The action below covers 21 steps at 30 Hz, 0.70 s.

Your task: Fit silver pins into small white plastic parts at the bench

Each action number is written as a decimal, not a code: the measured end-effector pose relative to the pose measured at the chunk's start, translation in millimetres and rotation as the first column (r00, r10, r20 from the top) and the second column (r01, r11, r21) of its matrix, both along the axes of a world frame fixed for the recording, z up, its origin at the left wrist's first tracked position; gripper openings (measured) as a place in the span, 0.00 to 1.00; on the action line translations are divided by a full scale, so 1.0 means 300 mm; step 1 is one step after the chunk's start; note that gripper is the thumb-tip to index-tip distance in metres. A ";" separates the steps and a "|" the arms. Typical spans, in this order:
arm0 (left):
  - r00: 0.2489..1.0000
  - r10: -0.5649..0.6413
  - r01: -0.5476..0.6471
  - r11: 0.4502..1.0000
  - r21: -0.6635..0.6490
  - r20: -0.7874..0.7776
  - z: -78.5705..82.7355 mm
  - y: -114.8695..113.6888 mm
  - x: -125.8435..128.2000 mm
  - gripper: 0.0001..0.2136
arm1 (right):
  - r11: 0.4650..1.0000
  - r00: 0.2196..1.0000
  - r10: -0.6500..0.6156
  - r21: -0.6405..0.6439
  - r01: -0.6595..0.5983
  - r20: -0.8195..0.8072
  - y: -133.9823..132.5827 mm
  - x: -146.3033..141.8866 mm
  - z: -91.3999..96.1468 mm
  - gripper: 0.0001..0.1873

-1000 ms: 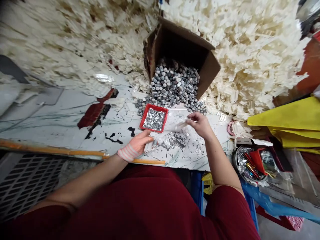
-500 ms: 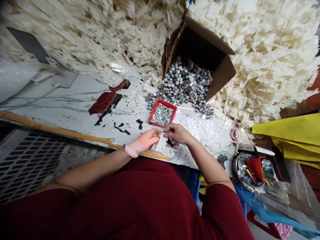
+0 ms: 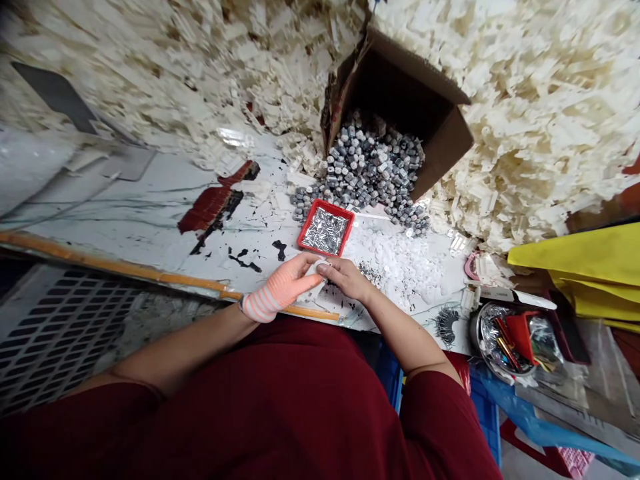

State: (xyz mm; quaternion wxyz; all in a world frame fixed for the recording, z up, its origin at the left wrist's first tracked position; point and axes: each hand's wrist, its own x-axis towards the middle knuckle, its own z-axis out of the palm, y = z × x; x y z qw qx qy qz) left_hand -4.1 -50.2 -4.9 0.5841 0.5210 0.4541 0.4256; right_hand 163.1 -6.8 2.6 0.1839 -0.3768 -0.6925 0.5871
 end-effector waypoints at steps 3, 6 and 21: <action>0.997 0.046 -0.043 0.998 0.042 -0.065 -0.005 -0.010 0.005 0.15 | 0.997 0.997 -0.069 0.022 0.069 -0.019 -0.007 -0.009 0.004 0.26; 0.989 0.142 -0.139 0.989 0.055 -0.046 -0.018 -0.006 0.009 0.15 | 0.991 0.996 -0.076 0.110 0.071 0.040 0.008 0.001 0.020 0.26; 0.756 0.481 -0.237 0.834 -0.499 0.445 -0.016 0.055 0.023 0.12 | 0.799 0.929 -0.300 0.589 0.122 0.215 -0.049 -0.057 0.021 0.24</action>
